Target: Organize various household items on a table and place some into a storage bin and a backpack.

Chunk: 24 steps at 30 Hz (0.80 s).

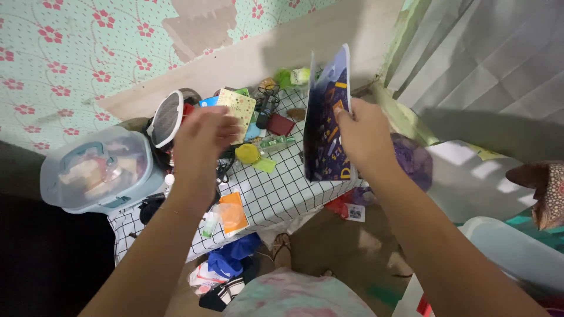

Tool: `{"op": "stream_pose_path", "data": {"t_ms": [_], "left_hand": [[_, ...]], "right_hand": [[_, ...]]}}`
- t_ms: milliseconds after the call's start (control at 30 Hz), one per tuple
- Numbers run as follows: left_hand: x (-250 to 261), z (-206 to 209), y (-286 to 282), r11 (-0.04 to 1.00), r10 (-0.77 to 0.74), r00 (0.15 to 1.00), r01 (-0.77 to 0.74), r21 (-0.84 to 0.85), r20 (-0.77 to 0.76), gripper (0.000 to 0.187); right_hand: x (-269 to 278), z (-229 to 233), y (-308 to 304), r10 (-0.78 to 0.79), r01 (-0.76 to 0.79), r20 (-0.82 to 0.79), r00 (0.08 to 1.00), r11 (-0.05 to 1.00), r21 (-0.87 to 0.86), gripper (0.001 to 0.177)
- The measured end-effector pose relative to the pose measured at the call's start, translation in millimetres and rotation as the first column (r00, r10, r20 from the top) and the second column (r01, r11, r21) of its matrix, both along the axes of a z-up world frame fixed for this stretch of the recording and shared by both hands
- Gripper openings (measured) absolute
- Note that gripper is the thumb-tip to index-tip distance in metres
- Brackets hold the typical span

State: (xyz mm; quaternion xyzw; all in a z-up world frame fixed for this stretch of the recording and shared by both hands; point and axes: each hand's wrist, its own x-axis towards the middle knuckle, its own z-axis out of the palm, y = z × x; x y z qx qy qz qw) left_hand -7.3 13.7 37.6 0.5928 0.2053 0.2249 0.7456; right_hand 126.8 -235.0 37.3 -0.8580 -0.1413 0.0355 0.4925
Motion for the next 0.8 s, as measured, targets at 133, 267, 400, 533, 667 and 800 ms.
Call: {"op": "stream_pose_path", "data": {"t_ms": [133,267,400,533,667,800], "left_hand": [[15.5,26.9,-45.6,0.93,-0.317,0.935,0.339,0.144,-0.158,0.044],[28.2,6.5,-58.5,0.824,-0.433,0.861,0.498,0.27,-0.268,0.041],[18.7,45.3,-88.2,0.851,-0.346,0.938,0.331,0.408,-0.039,0.044],[13.6,50.0,-85.1,0.387,-0.14,0.99,0.071,0.92,-0.018,0.044],[22.7,15.2,-59.9,0.347,-0.008,0.897,0.417,0.84,-0.442,0.039],[11.2,9.5,-47.9,0.694,-0.101,0.877,0.401,0.598,-0.47,0.054]], "right_hand": [[-1.6,13.8,2.8,-0.007,0.009,0.117,0.993,1.0,-0.02,0.024],[-9.9,24.3,9.5,0.01,0.012,0.214,0.977,0.995,-0.097,0.024],[-20.5,29.8,11.8,0.087,-0.036,0.304,0.949,0.985,-0.168,0.021],[-14.6,23.6,19.3,0.16,-0.134,0.379,0.911,0.986,-0.095,0.019],[-6.4,23.7,33.5,0.213,-0.214,0.474,0.854,0.975,-0.053,0.016],[-3.6,25.5,46.6,0.257,-0.271,0.139,0.956,0.958,0.093,0.022]]}}
